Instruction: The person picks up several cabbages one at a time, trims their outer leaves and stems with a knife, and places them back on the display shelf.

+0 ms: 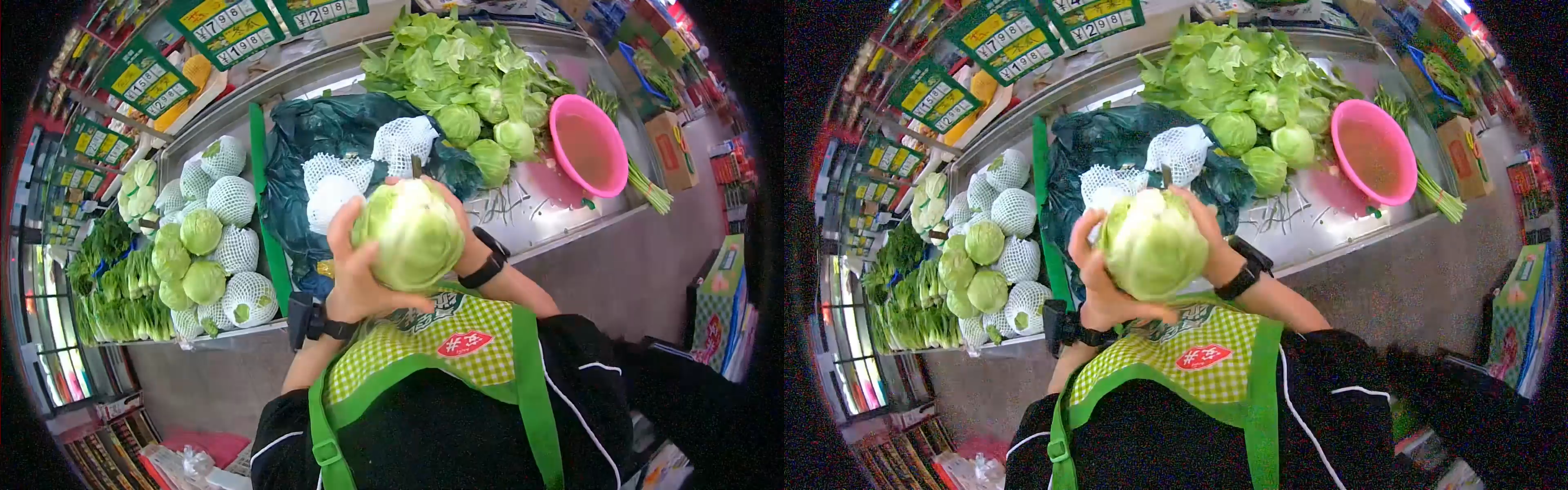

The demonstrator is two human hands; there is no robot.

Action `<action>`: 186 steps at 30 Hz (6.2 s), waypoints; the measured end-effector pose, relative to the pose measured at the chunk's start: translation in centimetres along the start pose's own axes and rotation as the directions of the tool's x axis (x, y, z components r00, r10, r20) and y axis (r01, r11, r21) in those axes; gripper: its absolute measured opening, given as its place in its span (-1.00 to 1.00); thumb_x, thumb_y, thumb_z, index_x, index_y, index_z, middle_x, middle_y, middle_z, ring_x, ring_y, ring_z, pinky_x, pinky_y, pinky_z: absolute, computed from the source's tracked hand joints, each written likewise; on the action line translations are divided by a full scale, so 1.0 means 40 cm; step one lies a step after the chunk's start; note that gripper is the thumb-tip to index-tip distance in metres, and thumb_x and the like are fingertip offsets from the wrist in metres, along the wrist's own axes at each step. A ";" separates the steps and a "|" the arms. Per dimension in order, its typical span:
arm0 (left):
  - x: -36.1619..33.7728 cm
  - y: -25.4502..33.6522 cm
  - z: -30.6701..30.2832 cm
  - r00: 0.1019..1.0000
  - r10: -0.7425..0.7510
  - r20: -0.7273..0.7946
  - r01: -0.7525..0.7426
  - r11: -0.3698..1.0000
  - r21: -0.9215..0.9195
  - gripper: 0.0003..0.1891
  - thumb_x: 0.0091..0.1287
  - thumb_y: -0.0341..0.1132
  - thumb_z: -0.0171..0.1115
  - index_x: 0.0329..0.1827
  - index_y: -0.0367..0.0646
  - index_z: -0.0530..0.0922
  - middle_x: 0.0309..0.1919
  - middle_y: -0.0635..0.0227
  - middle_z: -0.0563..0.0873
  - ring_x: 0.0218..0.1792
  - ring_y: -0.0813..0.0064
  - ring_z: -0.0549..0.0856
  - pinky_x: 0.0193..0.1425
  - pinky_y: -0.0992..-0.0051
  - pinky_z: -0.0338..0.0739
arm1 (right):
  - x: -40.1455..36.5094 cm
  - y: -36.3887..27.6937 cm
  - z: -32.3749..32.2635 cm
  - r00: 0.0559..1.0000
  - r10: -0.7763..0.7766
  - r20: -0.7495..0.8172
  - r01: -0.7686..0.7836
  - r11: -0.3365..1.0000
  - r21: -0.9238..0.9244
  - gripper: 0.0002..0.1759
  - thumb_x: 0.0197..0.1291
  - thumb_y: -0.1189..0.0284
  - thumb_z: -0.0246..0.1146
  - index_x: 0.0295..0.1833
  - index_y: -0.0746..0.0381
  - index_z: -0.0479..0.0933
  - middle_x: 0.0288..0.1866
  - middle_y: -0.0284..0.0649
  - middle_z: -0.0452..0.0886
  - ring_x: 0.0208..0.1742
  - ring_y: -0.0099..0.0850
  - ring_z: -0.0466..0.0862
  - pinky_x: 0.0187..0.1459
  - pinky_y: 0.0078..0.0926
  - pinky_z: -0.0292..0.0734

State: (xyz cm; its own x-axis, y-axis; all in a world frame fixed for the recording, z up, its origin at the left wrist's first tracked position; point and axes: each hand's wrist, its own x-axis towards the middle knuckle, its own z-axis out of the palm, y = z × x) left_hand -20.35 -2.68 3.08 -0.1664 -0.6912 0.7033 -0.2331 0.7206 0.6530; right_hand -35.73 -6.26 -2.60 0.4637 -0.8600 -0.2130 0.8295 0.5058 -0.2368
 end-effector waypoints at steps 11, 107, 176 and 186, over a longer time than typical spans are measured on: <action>-0.012 -0.023 -0.082 0.733 -0.547 0.404 0.674 0.663 -0.325 -0.10 -0.31 -0.22 0.48 0.18 -0.30 0.27 0.03 0.21 0.45 0.06 0.42 0.45 0.18 0.45 0.28 | -0.075 0.018 0.018 0.895 -0.447 0.007 0.170 0.327 -0.930 -0.79 0.29 0.35 -0.07 -0.17 0.29 0.33 -0.42 -0.37 0.39 -0.35 -0.58 0.41 -0.28 -0.63 0.34; 0.012 -0.687 -0.453 0.570 -0.821 -0.015 0.809 0.558 0.187 -0.66 0.25 -0.33 0.15 0.02 -0.38 0.43 -0.10 0.25 0.57 -0.10 0.51 0.53 0.03 0.53 0.39 | 0.063 -0.379 -0.394 0.487 -0.873 -0.002 -0.598 -0.331 -0.730 -0.60 -0.05 0.16 0.26 -0.12 0.14 0.49 -0.16 -0.18 0.51 -0.14 -0.19 0.52 -0.18 -0.32 0.45; -0.034 -0.175 -0.108 0.536 -0.801 0.268 0.373 -0.061 -0.926 -0.36 0.22 0.16 -0.14 0.25 -0.09 0.27 0.23 0.19 0.34 0.21 0.18 0.34 0.27 0.08 0.20 | -0.209 0.032 0.533 0.684 0.262 0.681 0.479 0.544 -0.689 -0.78 0.06 0.43 0.17 -0.18 0.31 0.46 -0.40 -0.26 0.57 -0.32 -0.60 0.53 -0.28 -0.54 0.47; 0.031 -0.101 -0.081 0.638 -0.617 0.461 0.346 -0.305 -0.887 -0.29 0.16 0.10 -0.03 0.33 -0.08 0.15 0.26 0.18 0.28 0.26 0.15 0.28 0.30 0.13 0.17 | -0.041 -0.084 0.185 0.959 -0.283 0.024 0.219 0.686 -0.694 -0.58 0.30 0.21 -0.03 0.08 0.29 0.43 -0.10 -0.33 0.54 -0.09 -0.60 0.46 -0.02 -0.61 0.33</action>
State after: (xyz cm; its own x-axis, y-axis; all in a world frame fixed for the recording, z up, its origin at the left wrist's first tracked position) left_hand -16.50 -6.28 2.22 -0.4042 -0.9109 -0.0833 0.8634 -0.4100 0.2939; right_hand -36.97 -7.06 5.56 0.2175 -0.9693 -0.1150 0.4545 0.2048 -0.8669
